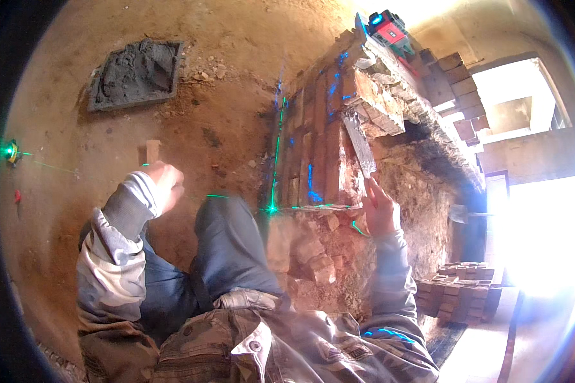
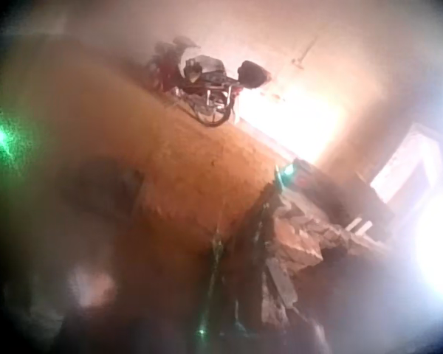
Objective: The person scoops mortar with a trowel and spreads it onto a brick wall. They then place a brick onto the mortar, tap it into position, and scrape away excess mortar. This process is repeated to build the wall.
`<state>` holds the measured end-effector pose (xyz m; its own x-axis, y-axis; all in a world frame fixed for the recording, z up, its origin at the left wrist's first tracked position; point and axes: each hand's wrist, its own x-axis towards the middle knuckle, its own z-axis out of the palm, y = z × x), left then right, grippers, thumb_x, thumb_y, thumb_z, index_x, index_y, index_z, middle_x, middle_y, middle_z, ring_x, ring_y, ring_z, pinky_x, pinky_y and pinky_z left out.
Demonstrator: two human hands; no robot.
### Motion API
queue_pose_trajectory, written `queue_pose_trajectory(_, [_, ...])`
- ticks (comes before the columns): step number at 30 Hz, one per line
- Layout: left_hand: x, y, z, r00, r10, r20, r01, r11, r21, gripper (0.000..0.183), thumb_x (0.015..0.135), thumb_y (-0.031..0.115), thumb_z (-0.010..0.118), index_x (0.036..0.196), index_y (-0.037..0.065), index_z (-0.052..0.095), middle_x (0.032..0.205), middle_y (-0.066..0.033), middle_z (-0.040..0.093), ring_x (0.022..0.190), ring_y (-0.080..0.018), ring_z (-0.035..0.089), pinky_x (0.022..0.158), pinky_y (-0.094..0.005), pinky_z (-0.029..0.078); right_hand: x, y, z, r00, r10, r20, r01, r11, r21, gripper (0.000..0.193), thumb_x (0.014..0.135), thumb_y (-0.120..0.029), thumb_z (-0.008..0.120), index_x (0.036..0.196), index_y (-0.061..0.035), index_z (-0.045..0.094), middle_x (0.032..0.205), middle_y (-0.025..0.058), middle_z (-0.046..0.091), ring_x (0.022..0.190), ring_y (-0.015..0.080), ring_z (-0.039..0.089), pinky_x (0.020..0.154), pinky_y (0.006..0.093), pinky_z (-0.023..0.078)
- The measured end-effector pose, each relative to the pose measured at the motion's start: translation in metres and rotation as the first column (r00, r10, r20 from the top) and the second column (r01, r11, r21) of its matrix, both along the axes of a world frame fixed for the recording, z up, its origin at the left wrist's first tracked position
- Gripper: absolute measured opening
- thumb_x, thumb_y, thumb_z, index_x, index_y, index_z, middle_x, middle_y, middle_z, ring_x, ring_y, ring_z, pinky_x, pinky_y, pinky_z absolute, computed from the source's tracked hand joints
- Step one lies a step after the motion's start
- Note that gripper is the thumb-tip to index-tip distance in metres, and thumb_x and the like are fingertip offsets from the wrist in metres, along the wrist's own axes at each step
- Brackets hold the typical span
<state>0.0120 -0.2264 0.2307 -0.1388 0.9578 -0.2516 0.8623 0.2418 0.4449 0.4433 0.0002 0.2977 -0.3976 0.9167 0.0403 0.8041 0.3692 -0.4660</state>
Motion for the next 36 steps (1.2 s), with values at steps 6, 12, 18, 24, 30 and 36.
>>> queue_pose_trajectory(6, [0.003,0.002,0.003,0.999,0.01,-0.043,-0.01,1.0,0.008,0.019,0.084,0.021,0.064,0.08,0.004,0.07,0.081,-0.021,0.069,0.085,-0.0412,0.067,0.076,-0.0499,0.053,0.007,0.0,0.008,1.0,-0.013,-0.001,0.013,0.999,0.035,0.047,0.091,-0.012,0.068,0.137,-0.0033,0.059,0.12,0.0102,0.072,0.103,0.0094,0.067,0.088,0.026,0.052])
queue_pose_trajectory(12, [0.005,0.004,-0.011,0.996,-0.062,-0.059,0.063,0.998,0.001,0.02,0.084,0.022,0.064,0.078,0.004,0.069,0.081,-0.0217,0.068,0.084,-0.0412,0.067,0.075,-0.0499,0.054,0.001,0.004,-0.009,0.955,0.193,0.224,-0.245,0.942,0.229,0.049,0.092,-0.009,0.065,0.14,-0.007,0.056,0.123,0.0146,0.07,0.11,0.016,0.067,0.09,0.0271,0.053])
queue_pose_trajectory(18, [0.0,0.005,0.005,1.0,-0.024,0.018,0.024,1.0,0.012,0.021,0.083,0.023,0.064,0.081,0.004,0.071,0.082,-0.0211,0.069,0.084,-0.0401,0.068,0.077,-0.0482,0.055,-0.01,-0.066,0.046,0.988,-0.09,0.125,0.085,0.995,0.043,0.038,0.099,-0.014,0.06,0.135,-0.0014,0.06,0.087,0.0112,0.072,0.074,0.0058,0.064,0.064,0.0239,0.051])
queue_pose_trajectory(24, [-0.007,0.016,-0.017,0.995,-0.102,0.013,0.102,0.994,0.034,0.023,0.084,0.025,0.065,0.083,0.004,0.072,0.084,-0.0213,0.07,0.086,-0.04,0.068,0.078,-0.048,0.054,-0.094,-0.082,-0.017,0.811,-0.295,-0.504,-0.006,0.859,-0.513,0.04,0.099,-0.015,0.057,0.137,0.0001,0.057,0.072,-0.0027,0.058,0.06,0.0015,0.048,0.051,0.0219,0.039])
queue_pose_trajectory(30, [-0.001,0.015,0.012,0.998,-0.021,0.056,0.022,1.0,-0.017,0.025,0.086,0.027,0.065,0.088,0.003,0.073,0.087,-0.0224,0.07,0.088,-0.0411,0.068,0.079,-0.0482,0.054,-0.106,-0.033,-0.067,0.853,-0.198,-0.482,0.065,0.958,-0.279,0.021,0.097,-0.02,0.055,0.101,-0.0013,0.064,0.066,0.0016,0.055,0.058,0.0073,0.05,0.053,0.0289,0.042])
queue_pose_trajectory(36, [-0.01,0.012,0.002,0.998,-0.055,0.011,0.055,0.998,-0.024,0.027,0.086,0.027,0.063,0.089,0.003,0.073,0.088,-0.023,0.07,0.088,-0.0416,0.068,0.08,-0.0478,0.054,-0.105,-0.045,-0.046,0.68,-0.4,-0.615,0.05,0.862,-0.505,0.033,0.1,-0.022,0.058,0.13,-0.0079,0.061,0.071,-0.0016,0.053,0.048,0.0064,0.049,0.039,0.0241,0.042])
